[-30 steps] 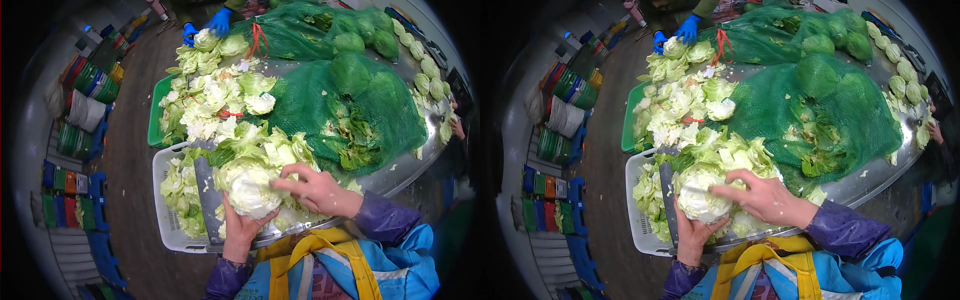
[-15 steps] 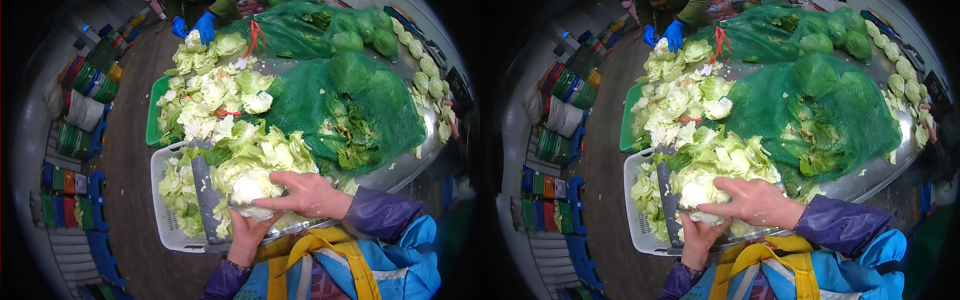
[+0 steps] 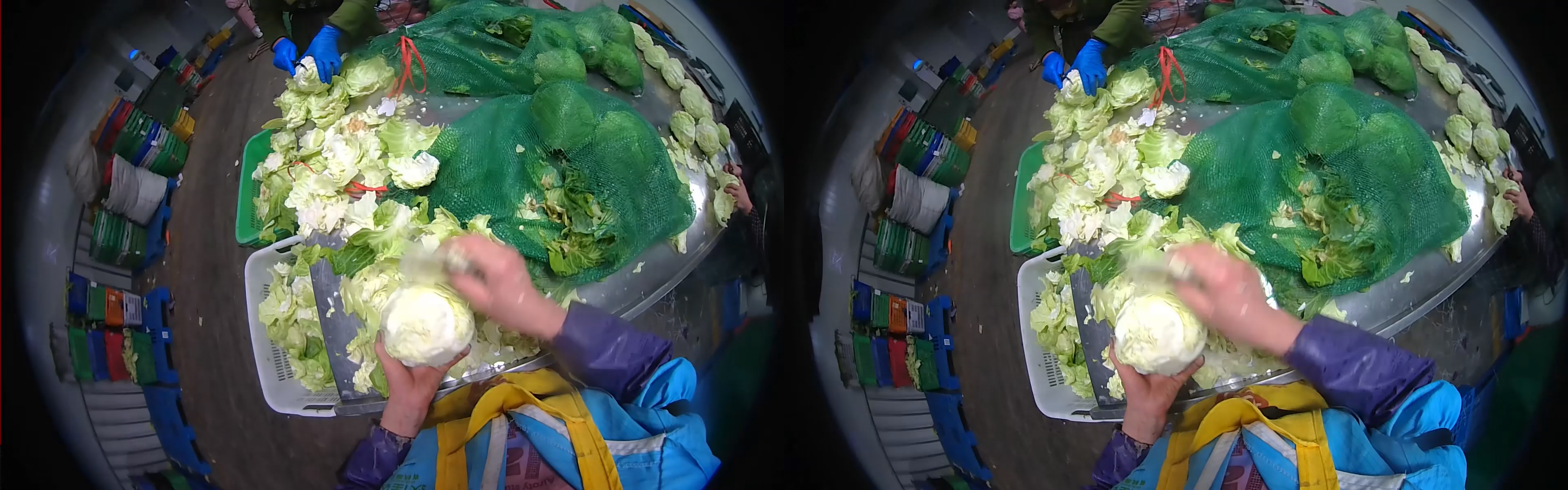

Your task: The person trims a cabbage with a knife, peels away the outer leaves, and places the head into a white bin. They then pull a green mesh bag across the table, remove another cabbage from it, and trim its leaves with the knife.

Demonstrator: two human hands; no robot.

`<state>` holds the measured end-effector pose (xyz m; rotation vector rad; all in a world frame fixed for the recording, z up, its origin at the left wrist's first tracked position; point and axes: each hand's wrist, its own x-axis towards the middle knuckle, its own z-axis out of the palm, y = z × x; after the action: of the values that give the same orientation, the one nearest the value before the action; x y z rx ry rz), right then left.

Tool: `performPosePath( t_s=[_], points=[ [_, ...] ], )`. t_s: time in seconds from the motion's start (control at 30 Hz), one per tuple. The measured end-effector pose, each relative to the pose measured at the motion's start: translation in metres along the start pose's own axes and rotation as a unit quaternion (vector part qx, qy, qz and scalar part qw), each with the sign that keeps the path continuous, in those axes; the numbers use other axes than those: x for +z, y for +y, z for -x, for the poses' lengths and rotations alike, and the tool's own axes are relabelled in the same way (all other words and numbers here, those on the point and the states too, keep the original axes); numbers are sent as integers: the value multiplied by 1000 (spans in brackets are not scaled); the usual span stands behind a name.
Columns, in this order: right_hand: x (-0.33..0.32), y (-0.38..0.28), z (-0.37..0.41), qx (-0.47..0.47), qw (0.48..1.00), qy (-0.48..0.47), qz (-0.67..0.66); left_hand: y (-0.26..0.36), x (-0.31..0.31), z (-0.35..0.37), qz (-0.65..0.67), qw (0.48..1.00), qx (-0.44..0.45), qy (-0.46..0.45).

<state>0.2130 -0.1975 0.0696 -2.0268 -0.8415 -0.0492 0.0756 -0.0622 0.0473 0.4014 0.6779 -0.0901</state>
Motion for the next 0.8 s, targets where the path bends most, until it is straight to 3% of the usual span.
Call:
performPosePath(
  t_s=[0.03, 0.1, 0.17, 0.23, 0.33, 0.47, 0.53, 0.57, 0.6, 0.63, 0.67, 0.77, 0.8],
  points=[
    [-4, 11, -9, 33, 998, 51, -25, 0, -2, 2, 15, 1000, -18, 6],
    [-31, 32, -25, 183, 983, -8, 5, -1, -18, 2, 17, 1000, -18, -10],
    [-29, 26, -13, 130, 992, -7, -8, 3, -29, -5, 274, 945, -90, -154],
    [-18, 5, 8, 11, 997, 19, 68, 6, -23, -9, 277, 950, -69, -127],
    [-10, -18, 30, -53, 994, -100, 8, 10, -12, -14, 279, 926, -22, -255],
    [-8, -28, 43, -120, 986, -107, 32, 11, -7, -5, 238, 950, 27, -200],
    [-7, -28, 46, -129, 985, -104, 54, 9, 3, 3, 74, 985, 95, -121],
    [-6, -27, 47, -137, 983, -101, 75, 7, -1, 1, 75, 985, 95, -122],
    [-4, -27, 46, -139, 982, -101, 76, 5, -10, -3, 151, 969, 71, -179],
    [-1, -28, 46, -152, 982, -40, 104, 2, -15, -7, 226, 944, 45, -236],
    [3, -29, 45, -163, 978, 19, 131, -2, -17, -8, 227, 944, 44, -235],
    [7, -39, 40, -140, 977, 25, 160, -6, -12, -8, 202, 941, 101, -252],
    [9, -42, 37, -139, 977, 26, 161, -5, -6, -6, 318, 909, 88, -255]
  ],
)
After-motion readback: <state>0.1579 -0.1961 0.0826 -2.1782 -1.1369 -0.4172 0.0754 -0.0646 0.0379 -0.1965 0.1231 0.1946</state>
